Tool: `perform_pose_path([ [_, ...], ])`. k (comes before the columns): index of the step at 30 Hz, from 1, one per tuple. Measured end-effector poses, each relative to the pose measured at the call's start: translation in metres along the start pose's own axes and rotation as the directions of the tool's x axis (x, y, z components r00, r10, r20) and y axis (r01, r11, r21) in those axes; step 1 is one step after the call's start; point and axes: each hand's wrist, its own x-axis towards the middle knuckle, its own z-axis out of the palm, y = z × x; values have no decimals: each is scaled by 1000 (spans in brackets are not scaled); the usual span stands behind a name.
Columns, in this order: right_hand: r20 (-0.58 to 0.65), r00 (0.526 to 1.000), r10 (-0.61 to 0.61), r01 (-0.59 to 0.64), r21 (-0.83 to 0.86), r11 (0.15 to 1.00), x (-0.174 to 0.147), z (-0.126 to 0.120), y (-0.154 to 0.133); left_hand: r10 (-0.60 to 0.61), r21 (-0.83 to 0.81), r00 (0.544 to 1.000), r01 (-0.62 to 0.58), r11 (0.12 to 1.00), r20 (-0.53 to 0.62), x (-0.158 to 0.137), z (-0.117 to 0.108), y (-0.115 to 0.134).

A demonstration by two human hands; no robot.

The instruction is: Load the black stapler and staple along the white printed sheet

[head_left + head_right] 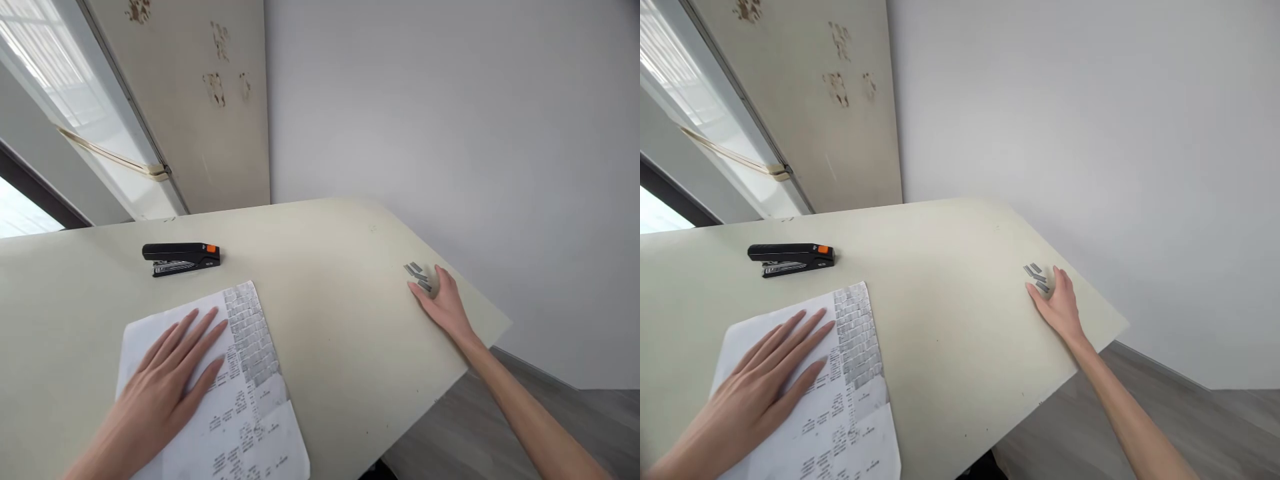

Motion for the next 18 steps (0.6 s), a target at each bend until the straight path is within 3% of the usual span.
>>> perform_pose_path([
  [4,-15,997,-71,72,85,994,37,29,-13,-89,-87,994,84,993,-62,-2,5,-4],
  [9,-39,977,-212,215,143,966,40,71,-57,-154,-213,983,130,968,-101,-2,9,-3],
  [13,24,925,-379,365,223,904,23,108,-118,-116,-208,990,97,973,-80,-4,6,-3],
  [18,112,831,-544,478,355,804,0,160,-215,-53,-219,996,36,975,-71,-9,-1,-3],
])
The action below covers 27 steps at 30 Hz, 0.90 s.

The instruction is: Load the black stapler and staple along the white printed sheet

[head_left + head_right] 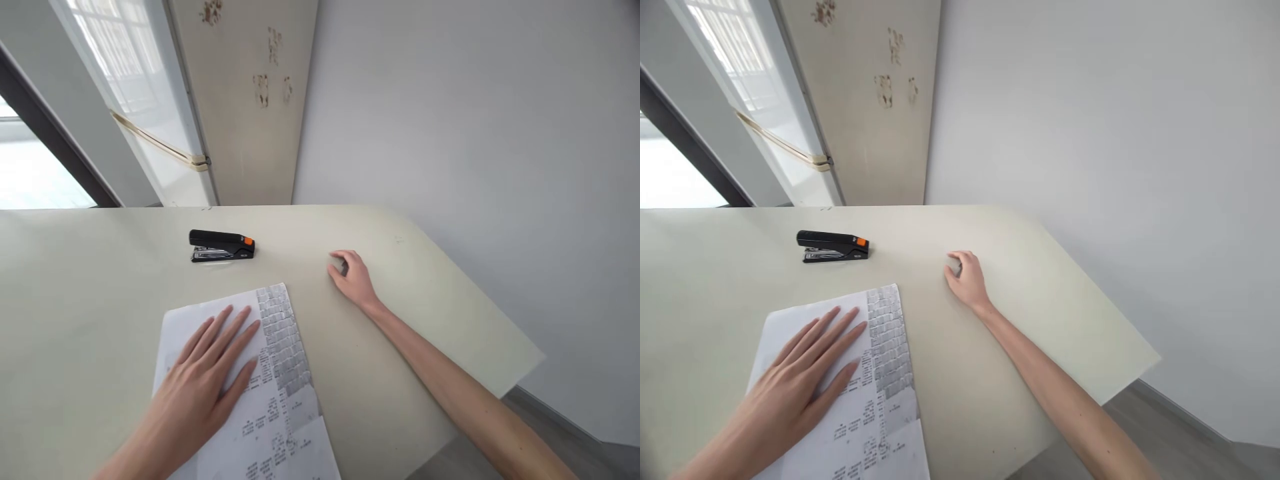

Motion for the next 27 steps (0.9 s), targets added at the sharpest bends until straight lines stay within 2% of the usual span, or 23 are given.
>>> perform_pose_path([
  [5,106,989,-107,91,150,985,33,63,-54,19,-45,999,-18,999,27,-4,-5,2],
  [10,140,983,-119,75,282,957,52,95,-81,32,-35,999,-31,999,27,-7,-7,1],
  [14,135,987,-87,26,403,915,60,108,-91,110,101,994,-112,989,18,-8,-8,0],
  [19,112,993,-34,-31,537,843,59,117,-100,142,207,989,-149,967,49,-9,-9,-1],
  [21,102,995,-5,-55,577,815,55,118,-104,169,348,980,-195,917,105,-10,-10,-4],
  [24,94,995,43,-92,620,779,49,117,-109,205,542,963,-268,796,175,-11,-10,-7],
  [27,96,991,90,-131,662,738,44,116,-112,216,602,957,-291,743,195,-11,-10,-8],
])
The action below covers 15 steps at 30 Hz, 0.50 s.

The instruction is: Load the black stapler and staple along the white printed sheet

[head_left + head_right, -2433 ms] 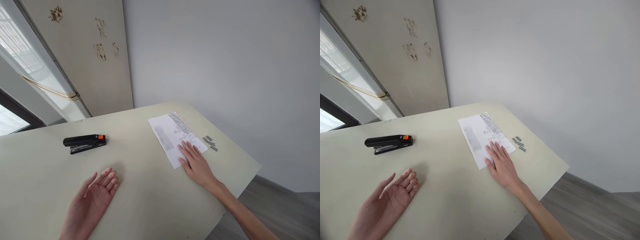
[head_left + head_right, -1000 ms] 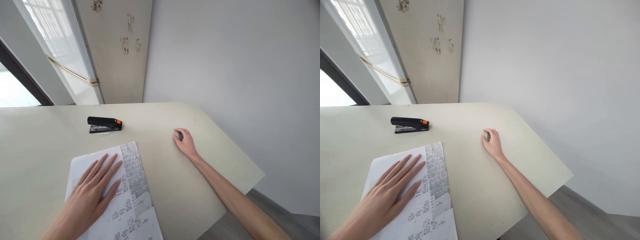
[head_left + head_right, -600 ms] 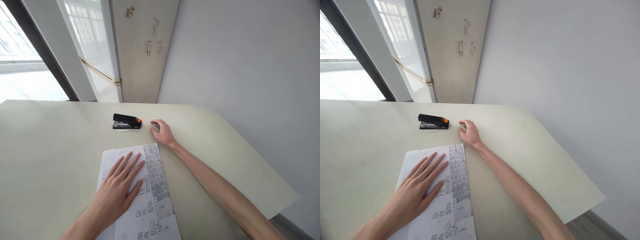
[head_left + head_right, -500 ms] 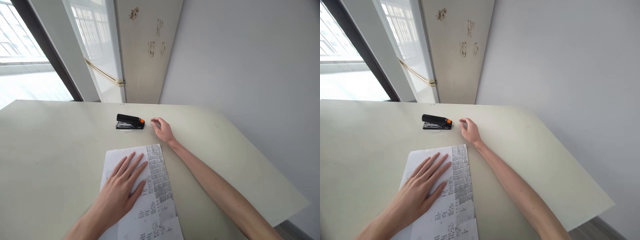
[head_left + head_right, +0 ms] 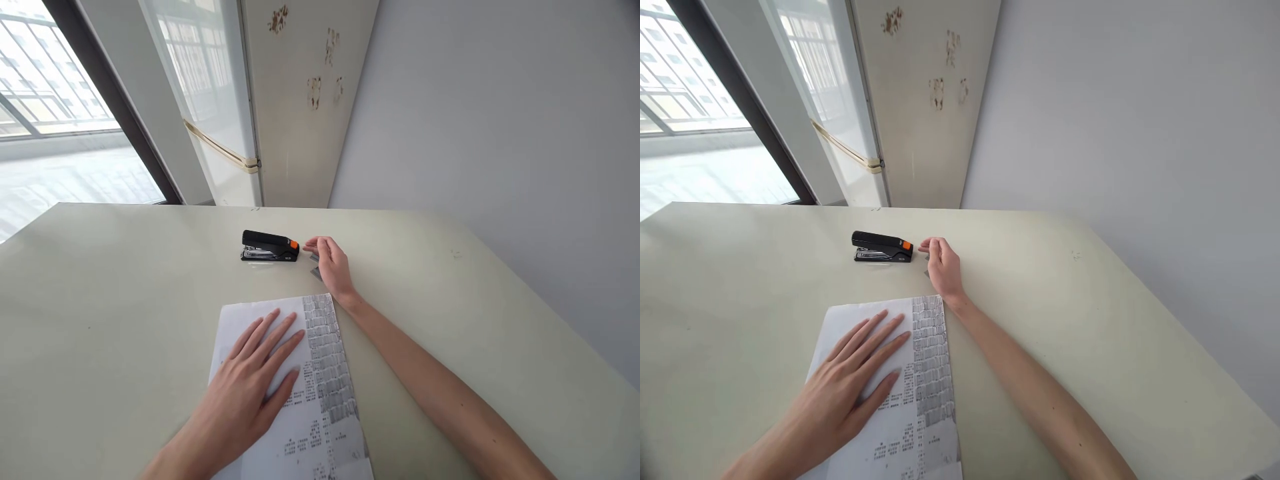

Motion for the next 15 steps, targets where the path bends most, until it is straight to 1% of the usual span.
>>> perform_pose_path([
  [5,-26,998,55,-52,109,993,-9,1,-1,5,18,1000,-5,1000,8,2,0,-1],
  [10,4,996,90,-88,208,974,-19,-2,-1,21,17,1000,-21,1000,20,2,-1,-2],
  [15,25,994,110,-112,292,950,-24,-11,-2,-14,-18,1000,14,1000,14,1,-1,2],
])
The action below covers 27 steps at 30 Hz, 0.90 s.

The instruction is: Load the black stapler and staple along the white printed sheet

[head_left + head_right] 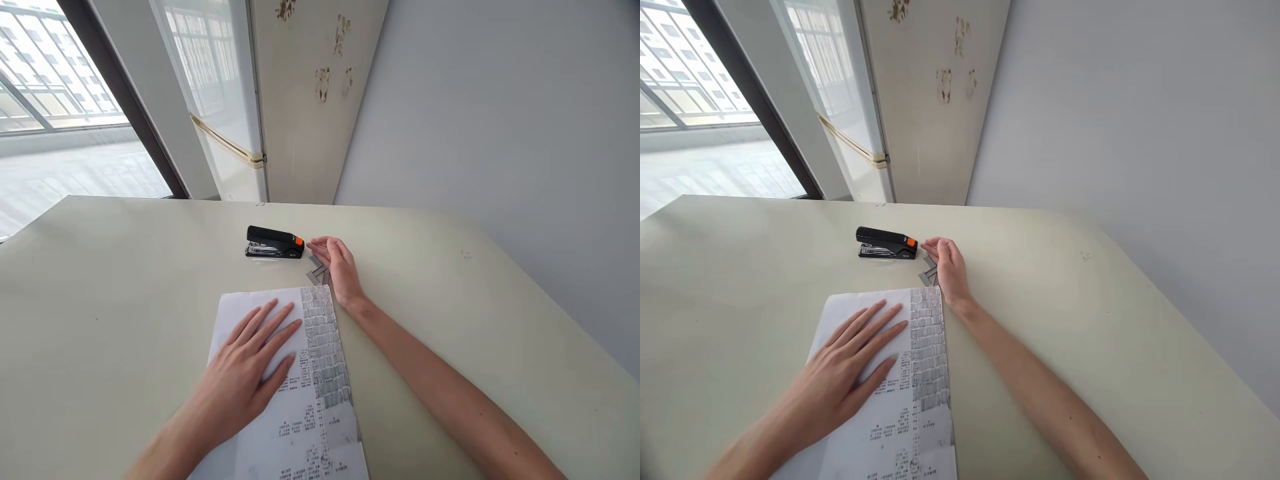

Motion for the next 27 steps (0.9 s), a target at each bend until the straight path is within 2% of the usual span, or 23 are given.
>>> perform_pose_path([
  [14,-24,1000,-11,11,13,1000,-4,-6,3,2,2,1000,-2,1000,26,-2,-1,2],
  [23,69,998,7,-6,-4,1000,-1,-3,3,13,2,998,-13,1000,61,-3,-10,4],
  [27,49,999,-4,4,3,1000,4,0,4,25,-6,997,-24,1000,69,-3,-12,6],
])
